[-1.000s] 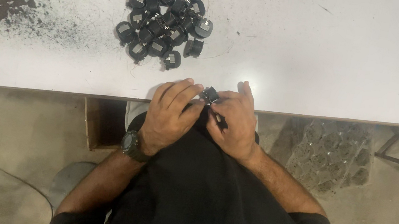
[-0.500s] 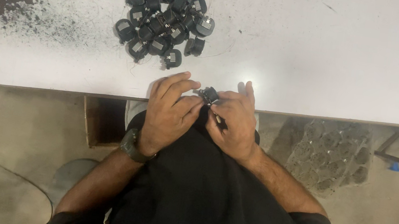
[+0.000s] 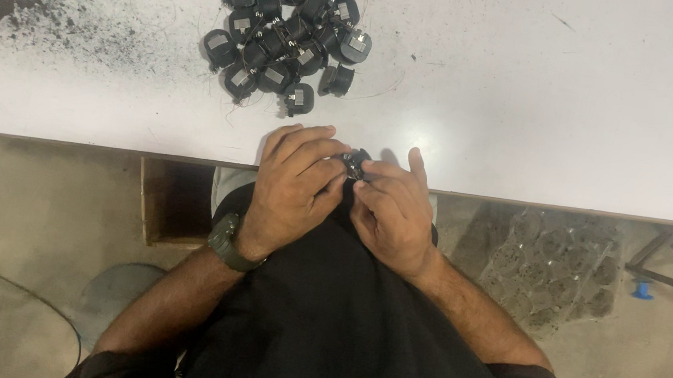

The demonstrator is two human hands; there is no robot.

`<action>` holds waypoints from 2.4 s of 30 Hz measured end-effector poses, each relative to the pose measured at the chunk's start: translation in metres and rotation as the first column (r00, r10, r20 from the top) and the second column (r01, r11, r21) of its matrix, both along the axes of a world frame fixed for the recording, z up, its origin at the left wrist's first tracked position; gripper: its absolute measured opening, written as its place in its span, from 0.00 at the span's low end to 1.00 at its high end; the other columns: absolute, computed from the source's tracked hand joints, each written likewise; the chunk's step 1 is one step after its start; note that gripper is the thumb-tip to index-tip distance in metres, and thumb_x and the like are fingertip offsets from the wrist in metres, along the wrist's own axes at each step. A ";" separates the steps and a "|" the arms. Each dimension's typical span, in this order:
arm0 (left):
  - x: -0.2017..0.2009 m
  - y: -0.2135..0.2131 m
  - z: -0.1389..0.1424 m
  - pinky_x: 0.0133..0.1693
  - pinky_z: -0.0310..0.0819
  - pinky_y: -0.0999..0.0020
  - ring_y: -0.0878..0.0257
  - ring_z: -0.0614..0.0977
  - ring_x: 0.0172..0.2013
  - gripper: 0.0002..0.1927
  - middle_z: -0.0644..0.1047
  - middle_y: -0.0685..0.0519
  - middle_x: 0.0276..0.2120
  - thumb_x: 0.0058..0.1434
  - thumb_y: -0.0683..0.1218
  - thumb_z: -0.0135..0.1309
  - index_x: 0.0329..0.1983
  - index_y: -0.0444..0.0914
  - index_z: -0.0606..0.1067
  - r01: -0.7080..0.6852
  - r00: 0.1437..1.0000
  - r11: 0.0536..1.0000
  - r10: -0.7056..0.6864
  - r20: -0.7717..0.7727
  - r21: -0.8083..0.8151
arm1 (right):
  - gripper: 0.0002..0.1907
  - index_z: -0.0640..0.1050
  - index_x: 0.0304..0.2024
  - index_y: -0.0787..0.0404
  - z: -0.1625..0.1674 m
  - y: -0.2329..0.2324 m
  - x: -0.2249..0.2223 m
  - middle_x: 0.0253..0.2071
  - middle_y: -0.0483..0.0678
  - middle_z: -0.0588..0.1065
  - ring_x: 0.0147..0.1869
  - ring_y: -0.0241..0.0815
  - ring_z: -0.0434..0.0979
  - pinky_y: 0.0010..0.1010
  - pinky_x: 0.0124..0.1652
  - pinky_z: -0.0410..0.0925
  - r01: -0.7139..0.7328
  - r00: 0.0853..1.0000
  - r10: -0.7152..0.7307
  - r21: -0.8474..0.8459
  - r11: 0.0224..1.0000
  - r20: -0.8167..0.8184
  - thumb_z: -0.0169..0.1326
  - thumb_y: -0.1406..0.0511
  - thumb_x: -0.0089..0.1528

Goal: The person sits at a white workbench assembling small black plastic plug components. They pick up a housing and a metal pin part, press the parts together by hand, and place the finished assembly onto a growing pile on the table, repeating this with one component at a time.

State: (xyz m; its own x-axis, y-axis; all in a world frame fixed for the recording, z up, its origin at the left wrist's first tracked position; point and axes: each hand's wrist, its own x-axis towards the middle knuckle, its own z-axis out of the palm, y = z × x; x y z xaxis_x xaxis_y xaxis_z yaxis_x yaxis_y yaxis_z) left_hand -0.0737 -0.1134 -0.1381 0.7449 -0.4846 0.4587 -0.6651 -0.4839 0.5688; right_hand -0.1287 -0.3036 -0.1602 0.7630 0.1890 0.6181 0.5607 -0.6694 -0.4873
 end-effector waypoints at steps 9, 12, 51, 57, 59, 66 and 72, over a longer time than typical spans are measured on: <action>-0.005 -0.001 -0.002 0.67 0.58 0.45 0.54 0.76 0.58 0.22 0.78 0.51 0.48 0.60 0.43 0.65 0.56 0.35 0.73 -0.067 0.993 0.998 0.066 0.096 0.010 | 0.16 0.80 0.45 0.56 0.022 -0.015 -0.001 0.42 0.47 0.70 0.60 0.51 0.75 0.60 0.77 0.42 0.119 0.993 -0.119 -0.022 0.993 0.024 0.60 0.78 0.58; -0.008 -0.002 -0.007 0.67 0.58 0.44 0.55 0.76 0.54 0.28 0.78 0.50 0.45 0.62 0.43 0.66 0.63 0.32 0.71 -0.084 0.982 0.993 0.070 0.178 0.077 | 0.19 0.79 0.49 0.62 0.022 -0.013 0.003 0.46 0.52 0.69 0.62 0.56 0.69 0.64 0.73 0.39 0.178 0.974 -0.184 -0.059 0.982 -0.129 0.65 0.68 0.55; 0.003 -0.011 0.030 0.33 0.71 0.58 0.52 0.78 0.31 0.09 0.75 0.51 0.29 0.52 0.37 0.60 0.30 0.37 0.71 -0.012 0.978 0.999 0.002 -0.211 -0.042 | 0.17 0.79 0.47 0.58 0.008 -0.026 -0.002 0.43 0.49 0.71 0.58 0.51 0.73 0.62 0.76 0.44 0.104 0.993 -0.104 -0.006 0.995 -0.056 0.69 0.68 0.57; -0.002 -0.016 0.024 0.35 0.71 0.56 0.50 0.77 0.33 0.09 0.74 0.50 0.29 0.52 0.36 0.59 0.31 0.37 0.71 -0.024 0.981 0.993 0.002 -0.194 -0.115 | 0.18 0.71 0.47 0.63 -0.007 -0.012 -0.011 0.39 0.51 0.75 0.54 0.53 0.79 0.61 0.74 0.53 -0.050 0.995 0.067 0.208 0.977 -0.077 0.61 0.76 0.57; -0.004 -0.016 0.023 0.37 0.71 0.56 0.50 0.77 0.34 0.09 0.74 0.50 0.30 0.51 0.36 0.59 0.32 0.37 0.70 -0.012 0.982 0.987 -0.019 -0.189 -0.162 | 0.18 0.72 0.46 0.62 -0.010 -0.011 -0.009 0.38 0.51 0.76 0.54 0.53 0.80 0.61 0.74 0.52 -0.039 0.997 0.049 0.168 0.985 -0.058 0.61 0.76 0.57; -0.004 -0.012 0.021 0.36 0.71 0.59 0.53 0.77 0.33 0.09 0.74 0.51 0.30 0.52 0.35 0.59 0.31 0.37 0.70 -0.015 0.973 0.986 -0.024 -0.228 -0.167 | 0.17 0.72 0.46 0.62 -0.007 -0.010 -0.011 0.38 0.50 0.76 0.56 0.51 0.80 0.62 0.75 0.50 -0.038 0.998 0.044 0.119 0.992 -0.048 0.61 0.76 0.58; -0.005 -0.010 0.017 0.37 0.71 0.59 0.54 0.77 0.33 0.10 0.74 0.51 0.30 0.52 0.35 0.59 0.32 0.36 0.70 -0.002 0.977 0.982 -0.039 -0.212 -0.191 | 0.17 0.73 0.46 0.63 -0.008 -0.009 -0.010 0.38 0.50 0.75 0.56 0.51 0.79 0.61 0.75 0.48 -0.049 0.997 0.053 0.083 0.995 -0.049 0.62 0.76 0.56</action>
State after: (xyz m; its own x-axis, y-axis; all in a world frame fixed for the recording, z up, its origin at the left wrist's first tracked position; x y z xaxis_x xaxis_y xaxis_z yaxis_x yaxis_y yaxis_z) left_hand -0.0790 -0.1231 -0.1206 0.8270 -0.4190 0.3747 -0.5261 -0.3422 0.7785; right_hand -0.1385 -0.3122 -0.1681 0.7843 0.1795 0.5939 0.5665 -0.5975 -0.5676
